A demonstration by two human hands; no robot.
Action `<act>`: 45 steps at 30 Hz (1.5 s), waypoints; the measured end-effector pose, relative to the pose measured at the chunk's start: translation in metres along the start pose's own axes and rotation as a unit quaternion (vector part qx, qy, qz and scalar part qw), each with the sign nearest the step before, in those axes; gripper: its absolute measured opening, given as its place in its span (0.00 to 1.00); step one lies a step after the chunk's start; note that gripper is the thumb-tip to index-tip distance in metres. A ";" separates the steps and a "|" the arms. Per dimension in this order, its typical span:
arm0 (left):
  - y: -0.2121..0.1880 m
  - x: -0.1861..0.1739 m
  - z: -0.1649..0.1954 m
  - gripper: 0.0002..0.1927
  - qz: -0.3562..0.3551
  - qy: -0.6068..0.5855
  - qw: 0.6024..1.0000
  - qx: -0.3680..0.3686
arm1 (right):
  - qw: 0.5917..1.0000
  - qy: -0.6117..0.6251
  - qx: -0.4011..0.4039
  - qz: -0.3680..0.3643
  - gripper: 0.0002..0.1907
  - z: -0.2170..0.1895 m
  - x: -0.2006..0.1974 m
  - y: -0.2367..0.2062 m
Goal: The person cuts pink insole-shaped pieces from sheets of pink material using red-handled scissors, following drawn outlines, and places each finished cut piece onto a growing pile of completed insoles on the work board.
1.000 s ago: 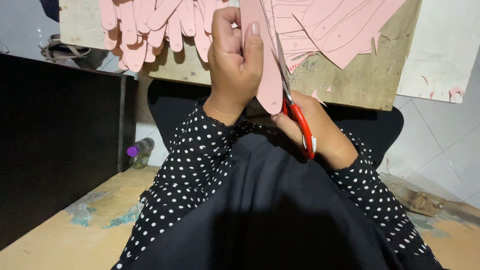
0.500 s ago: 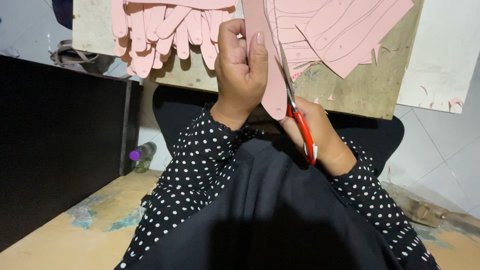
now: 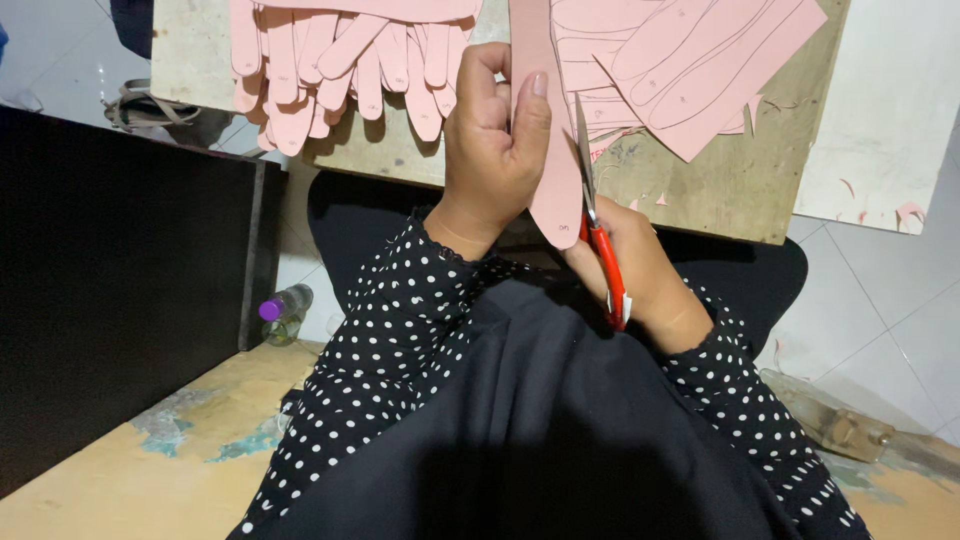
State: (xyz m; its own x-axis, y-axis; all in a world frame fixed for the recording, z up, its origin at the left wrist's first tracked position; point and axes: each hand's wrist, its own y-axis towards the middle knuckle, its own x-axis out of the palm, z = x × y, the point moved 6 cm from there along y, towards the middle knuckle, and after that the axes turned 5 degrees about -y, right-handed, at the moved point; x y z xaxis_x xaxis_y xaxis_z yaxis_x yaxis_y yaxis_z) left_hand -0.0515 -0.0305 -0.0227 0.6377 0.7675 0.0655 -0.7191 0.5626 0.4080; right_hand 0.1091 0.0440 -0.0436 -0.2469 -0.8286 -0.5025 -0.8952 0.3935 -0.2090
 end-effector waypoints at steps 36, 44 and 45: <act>-0.018 0.024 -0.060 0.22 -0.072 -0.240 0.959 -0.134 | 0.992 0.065 -0.099 0.051 0.21 0.035 -0.002 0.018; 0.017 -0.044 -0.105 0.20 0.193 -0.062 0.954 -0.219 | 0.978 0.161 0.051 0.125 0.07 0.102 -0.013 0.031; 0.030 -0.047 -0.102 0.23 0.192 -0.178 0.943 -0.203 | 0.971 0.188 0.062 0.131 0.07 0.107 -0.014 0.029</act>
State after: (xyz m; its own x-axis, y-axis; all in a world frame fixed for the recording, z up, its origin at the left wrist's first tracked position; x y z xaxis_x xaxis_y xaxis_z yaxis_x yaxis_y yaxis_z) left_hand -0.1316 -0.0185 -0.1069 0.3085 0.8278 0.4686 -0.9164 0.3907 -0.0867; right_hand 0.1261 0.1096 -0.1323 -0.5992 -0.7710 -0.2158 -0.7371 0.6365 -0.2271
